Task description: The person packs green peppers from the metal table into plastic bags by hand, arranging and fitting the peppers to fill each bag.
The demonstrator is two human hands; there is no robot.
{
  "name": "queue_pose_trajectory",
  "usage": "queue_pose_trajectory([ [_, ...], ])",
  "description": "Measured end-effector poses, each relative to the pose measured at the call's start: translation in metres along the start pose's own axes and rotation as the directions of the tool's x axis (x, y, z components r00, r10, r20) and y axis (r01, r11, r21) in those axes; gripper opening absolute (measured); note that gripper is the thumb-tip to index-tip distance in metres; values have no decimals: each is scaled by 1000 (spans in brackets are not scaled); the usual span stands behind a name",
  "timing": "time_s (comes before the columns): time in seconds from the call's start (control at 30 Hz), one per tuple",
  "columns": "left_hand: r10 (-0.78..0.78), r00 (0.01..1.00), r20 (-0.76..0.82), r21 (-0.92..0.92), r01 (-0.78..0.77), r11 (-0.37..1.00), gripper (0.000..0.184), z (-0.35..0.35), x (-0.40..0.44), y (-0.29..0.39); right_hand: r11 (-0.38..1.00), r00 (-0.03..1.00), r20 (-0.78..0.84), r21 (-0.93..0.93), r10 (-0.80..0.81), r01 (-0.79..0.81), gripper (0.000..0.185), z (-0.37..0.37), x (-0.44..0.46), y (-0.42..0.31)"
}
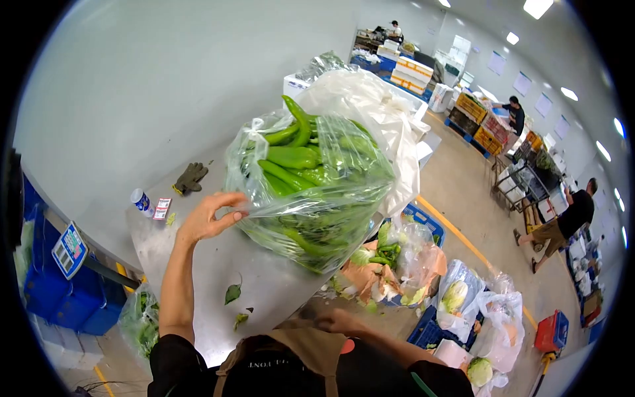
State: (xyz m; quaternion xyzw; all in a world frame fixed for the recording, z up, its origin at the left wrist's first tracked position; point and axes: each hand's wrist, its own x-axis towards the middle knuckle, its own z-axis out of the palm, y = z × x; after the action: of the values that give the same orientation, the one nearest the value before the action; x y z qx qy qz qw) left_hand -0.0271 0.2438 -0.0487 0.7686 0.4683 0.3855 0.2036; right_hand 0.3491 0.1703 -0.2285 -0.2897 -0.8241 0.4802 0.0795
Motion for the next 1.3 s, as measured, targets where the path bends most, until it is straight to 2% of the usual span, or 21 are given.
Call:
queue_pose_trajectory([
  [0.1,227,973,-32,46,-225,973,15,5,-4,1,954,907,296,-123,299,-275,30,-1,10,-13],
  [0.17,354,935,-30,89,-350,932,14,10,-3,5,940,904,343,-309,254,-146,30,7,18,-8],
  [0.2,344,938,-39,85,-340,936,14,11,-1,7,916,901,366,-393,232,-76,31,13,20,6],
  [0.23,334,941,-44,81,-330,940,13,11,0,10,927,944,331,-349,-14,136,35,40,16,81],
  [0.27,323,945,-46,74,-319,945,14,12,0,12,932,931,345,-361,117,17,37,38,20,66],
  [0.3,370,918,-139,105,-358,928,14,15,3,16,920,902,355,-377,247,-103,40,33,27,28],
  [0.4,280,934,-223,44,-277,960,14,13,15,17,932,908,316,-321,275,-171,49,30,33,-18],
  [0.5,209,918,-336,32,-211,977,14,5,34,20,945,890,410,-322,199,-62,39,61,40,59],
  [0.53,203,939,-276,18,-206,978,15,5,43,20,944,881,423,-321,211,-72,39,63,38,61],
  [0.6,200,968,-152,-7,-203,979,21,6,63,19,938,841,472,-328,265,-111,38,46,41,18],
  [0.7,386,917,-99,106,-376,921,35,18,91,11,915,768,505,-294,394,-276,36,-20,42,-138],
  [0.73,361,924,-124,101,-350,931,39,22,100,6,909,757,509,-299,411,-292,36,-30,43,-166],
  [0.8,311,935,-169,89,-300,950,47,25,118,-3,949,805,548,-309,228,-59,34,-6,52,-126],
  [0.83,310,932,-187,119,-292,949,65,25,128,-8,949,810,570,-310,134,61,33,3,56,-108],
  [0.87,302,942,-150,230,-263,937,72,25,134,-10,935,803,595,-306,42,178,32,5,58,-100],
  [0.93,263,961,-81,437,-203,876,86,24,145,-15,967,945,229,-45,-233,249,32,-31,63,-133],
  [0.97,118,992,48,274,-127,953,104,22,160,-24,949,952,82,-90,-294,301,31,-60,70,-165],
  [1.07,99,980,172,184,-131,974,107,22,182,-30,888,830,-321,-230,-456,398,23,-134,95,-226],
  [1.1,118,985,128,322,-154,934,108,27,180,-26,874,780,-397,-261,-484,410,22,-156,111,-226],
  [1.2,106,984,144,408,-157,899,108,21,167,-13,865,615,-611,-390,-499,314,22,-209,158,-184],
  [1.3,136,970,203,223,-181,958,104,7,154,-11,728,516,-608,-685,-603,44,25,-237,156,-157],
])
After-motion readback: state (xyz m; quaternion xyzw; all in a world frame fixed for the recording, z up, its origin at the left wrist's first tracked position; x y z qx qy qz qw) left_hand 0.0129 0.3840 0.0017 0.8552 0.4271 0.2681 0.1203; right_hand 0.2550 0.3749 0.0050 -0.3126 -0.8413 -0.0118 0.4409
